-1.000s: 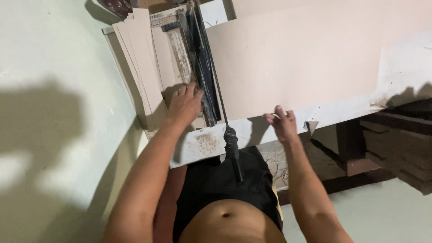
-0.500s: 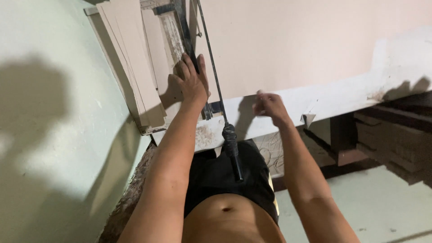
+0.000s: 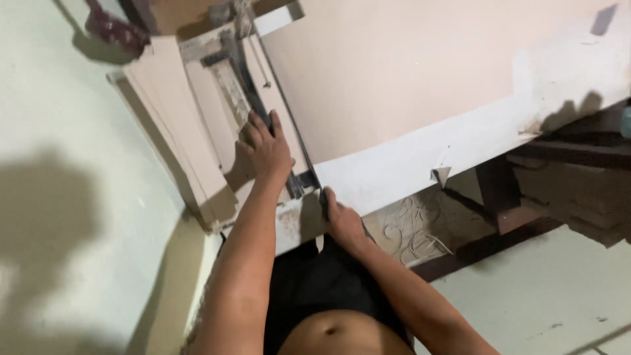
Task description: Using a manual paper cutter to trim or cut sheets of paper at a fast, efficient pace.
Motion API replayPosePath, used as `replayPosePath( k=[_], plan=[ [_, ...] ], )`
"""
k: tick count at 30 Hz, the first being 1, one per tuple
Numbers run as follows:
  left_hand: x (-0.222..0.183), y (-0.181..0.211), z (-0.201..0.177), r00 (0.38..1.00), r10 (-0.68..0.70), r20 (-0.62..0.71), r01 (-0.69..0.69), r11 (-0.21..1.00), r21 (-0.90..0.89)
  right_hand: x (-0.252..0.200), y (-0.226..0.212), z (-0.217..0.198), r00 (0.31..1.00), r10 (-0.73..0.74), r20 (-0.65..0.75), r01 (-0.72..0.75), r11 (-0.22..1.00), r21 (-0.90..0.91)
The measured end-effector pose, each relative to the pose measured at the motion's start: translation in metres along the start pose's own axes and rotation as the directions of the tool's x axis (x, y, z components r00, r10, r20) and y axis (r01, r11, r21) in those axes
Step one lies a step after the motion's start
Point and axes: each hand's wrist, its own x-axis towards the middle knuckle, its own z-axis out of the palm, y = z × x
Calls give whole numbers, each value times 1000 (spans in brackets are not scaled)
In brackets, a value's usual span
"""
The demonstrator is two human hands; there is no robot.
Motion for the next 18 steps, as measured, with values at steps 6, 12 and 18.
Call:
replayPosePath(
  k=[6,12,18],
  plan=[
    [-16,5,-5,991,121,-49,-91,910,405,-100,-57,-154,1000,15,14,-20,854,520],
    [-1,-47,86,709,671,-215,-632,741,227,34,60,-98,927,352,-129,-82,527,846],
    [-44,-111,17,868,480,124,-453,665,594,113,138,-77,932,363,16,58,-193,980]
  ],
)
